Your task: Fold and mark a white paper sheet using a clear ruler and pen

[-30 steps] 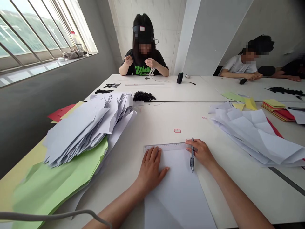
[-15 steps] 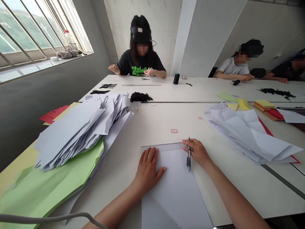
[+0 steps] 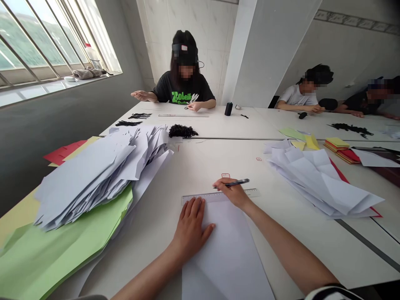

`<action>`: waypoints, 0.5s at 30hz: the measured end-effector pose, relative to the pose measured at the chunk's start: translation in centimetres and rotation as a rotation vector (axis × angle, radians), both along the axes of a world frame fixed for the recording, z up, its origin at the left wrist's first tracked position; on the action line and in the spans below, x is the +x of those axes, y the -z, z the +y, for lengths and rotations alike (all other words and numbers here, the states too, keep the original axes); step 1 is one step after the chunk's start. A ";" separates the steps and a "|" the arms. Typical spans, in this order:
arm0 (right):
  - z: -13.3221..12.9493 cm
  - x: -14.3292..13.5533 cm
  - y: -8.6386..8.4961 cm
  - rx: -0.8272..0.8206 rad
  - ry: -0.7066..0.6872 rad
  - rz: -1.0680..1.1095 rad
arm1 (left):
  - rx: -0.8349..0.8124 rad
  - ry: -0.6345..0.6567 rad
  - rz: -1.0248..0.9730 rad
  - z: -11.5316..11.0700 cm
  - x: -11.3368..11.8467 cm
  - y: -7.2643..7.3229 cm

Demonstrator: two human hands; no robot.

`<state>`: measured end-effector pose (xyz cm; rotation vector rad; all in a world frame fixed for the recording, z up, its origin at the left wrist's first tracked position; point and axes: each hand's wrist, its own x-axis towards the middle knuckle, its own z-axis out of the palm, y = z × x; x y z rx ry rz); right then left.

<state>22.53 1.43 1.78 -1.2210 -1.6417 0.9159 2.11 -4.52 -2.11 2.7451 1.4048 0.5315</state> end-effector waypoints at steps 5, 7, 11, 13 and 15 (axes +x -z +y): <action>2.9 -3.6 1.4 -0.060 -0.067 0.026 | 0.001 -0.004 0.006 0.0 0.0 0.1; 3.4 -4.1 2.2 -0.030 -0.019 0.020 | -0.006 -0.008 0.012 0.0 0.0 0.2; 3.5 -4.3 3.5 0.011 0.052 0.023 | -0.014 0.003 0.018 0.0 0.0 0.2; 3.5 -4.3 3.8 0.015 0.052 0.025 | -0.014 0.000 0.014 0.0 0.0 0.2; 3.4 -4.3 3.9 0.021 0.048 0.021 | -0.017 -0.006 0.012 0.1 0.1 0.0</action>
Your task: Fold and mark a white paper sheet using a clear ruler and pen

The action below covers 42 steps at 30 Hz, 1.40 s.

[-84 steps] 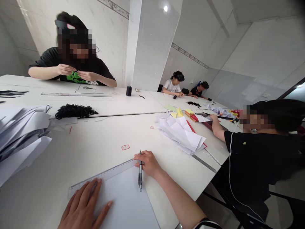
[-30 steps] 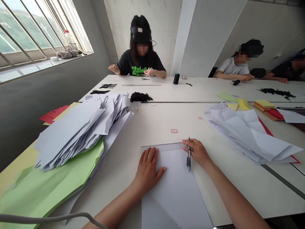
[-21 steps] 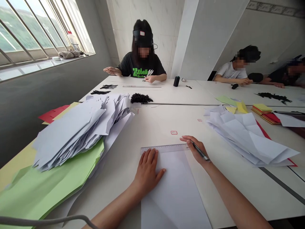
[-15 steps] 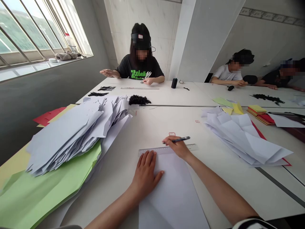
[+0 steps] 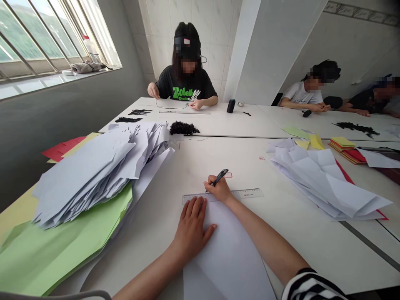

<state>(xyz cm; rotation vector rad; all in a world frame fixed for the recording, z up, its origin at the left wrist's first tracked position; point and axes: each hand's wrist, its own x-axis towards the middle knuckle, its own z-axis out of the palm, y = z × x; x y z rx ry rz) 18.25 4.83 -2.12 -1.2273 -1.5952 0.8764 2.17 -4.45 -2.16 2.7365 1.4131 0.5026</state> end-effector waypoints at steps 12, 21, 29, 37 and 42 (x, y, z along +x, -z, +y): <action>-0.2 0.1 -0.5 0.004 -0.014 -0.038 | 0.004 0.004 0.005 0.1 0.1 0.0; -0.2 0.2 -0.8 -0.012 -0.019 -0.041 | 0.027 0.007 0.024 0.1 0.1 0.0; -0.2 0.1 -1.1 -0.015 -0.014 -0.038 | 0.023 0.007 0.019 0.2 0.2 -0.2; -0.2 0.1 -1.0 -0.019 -0.022 -0.026 | 0.019 0.004 0.000 0.2 0.2 -0.1; -0.1 0.1 -0.9 -0.020 -0.023 -0.006 | 0.021 0.005 0.008 0.3 0.2 0.0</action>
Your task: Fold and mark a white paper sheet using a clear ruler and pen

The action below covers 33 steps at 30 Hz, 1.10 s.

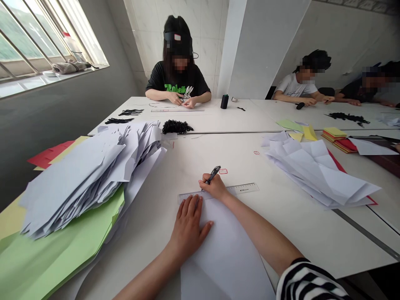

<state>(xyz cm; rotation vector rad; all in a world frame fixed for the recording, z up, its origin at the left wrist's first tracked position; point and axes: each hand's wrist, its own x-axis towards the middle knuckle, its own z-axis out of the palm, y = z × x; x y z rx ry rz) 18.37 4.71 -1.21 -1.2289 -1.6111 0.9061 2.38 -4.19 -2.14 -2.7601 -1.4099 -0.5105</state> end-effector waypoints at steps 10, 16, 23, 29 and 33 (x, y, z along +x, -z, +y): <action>0.5 0.7 0.0 0.005 0.076 0.104 | -0.002 -0.002 0.000 0.0 -0.1 -0.1; -0.5 2.4 -1.6 0.146 0.010 0.057 | 0.012 -0.001 -0.005 0.0 -0.2 0.0; -4.2 3.2 0.6 0.419 -0.153 -0.491 | 0.054 0.000 0.003 0.0 -0.2 0.5; -4.3 3.8 1.5 0.482 -0.107 -0.551 | 0.054 -0.002 -0.010 -0.2 -0.1 0.2; -4.5 3.4 1.8 0.501 -0.115 -0.549 | 0.057 -0.005 -0.012 -0.2 -0.2 0.2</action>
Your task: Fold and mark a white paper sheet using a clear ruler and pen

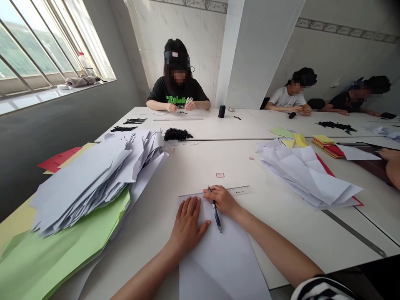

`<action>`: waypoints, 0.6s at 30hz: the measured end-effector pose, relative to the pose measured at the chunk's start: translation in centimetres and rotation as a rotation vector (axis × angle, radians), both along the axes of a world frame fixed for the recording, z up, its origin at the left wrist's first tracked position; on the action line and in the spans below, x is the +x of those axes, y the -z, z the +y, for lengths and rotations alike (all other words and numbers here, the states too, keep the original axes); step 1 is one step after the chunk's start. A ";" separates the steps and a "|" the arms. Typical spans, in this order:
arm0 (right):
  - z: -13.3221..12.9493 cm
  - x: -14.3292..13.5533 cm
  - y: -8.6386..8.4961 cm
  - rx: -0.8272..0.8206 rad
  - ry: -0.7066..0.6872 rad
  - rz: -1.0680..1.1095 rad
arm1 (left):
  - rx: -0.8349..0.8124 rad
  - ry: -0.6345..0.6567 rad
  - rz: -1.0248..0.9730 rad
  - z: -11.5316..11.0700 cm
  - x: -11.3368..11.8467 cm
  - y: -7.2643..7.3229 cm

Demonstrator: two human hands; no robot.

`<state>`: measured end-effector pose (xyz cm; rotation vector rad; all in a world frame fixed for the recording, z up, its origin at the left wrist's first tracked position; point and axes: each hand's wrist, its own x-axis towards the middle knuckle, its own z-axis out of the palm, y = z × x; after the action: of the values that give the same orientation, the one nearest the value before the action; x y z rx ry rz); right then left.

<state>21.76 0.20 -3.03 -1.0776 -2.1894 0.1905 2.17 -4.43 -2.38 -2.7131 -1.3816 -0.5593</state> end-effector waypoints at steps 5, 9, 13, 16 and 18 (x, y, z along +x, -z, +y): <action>-0.3 -0.4 0.1 -0.007 -0.034 -0.018 | -0.002 -0.008 0.027 -0.2 -0.1 0.1; -0.2 -0.1 -0.1 -0.011 -0.023 -0.039 | -0.002 -0.007 0.040 -0.3 -0.1 0.2; -0.5 1.7 -0.2 -0.010 -0.007 -0.052 | 0.001 -0.005 0.039 -0.3 -0.2 0.2; -1.1 3.7 -0.3 -0.028 0.004 -0.070 | -0.006 0.005 0.041 -0.3 -0.2 0.1; -1.4 4.9 -0.5 -0.038 0.023 -0.077 | -0.025 0.011 0.046 -0.3 -0.2 -0.1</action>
<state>26.66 -1.25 -2.56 -1.1488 -2.2486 0.1840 1.98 -4.74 -2.28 -2.7362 -1.3731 -0.4808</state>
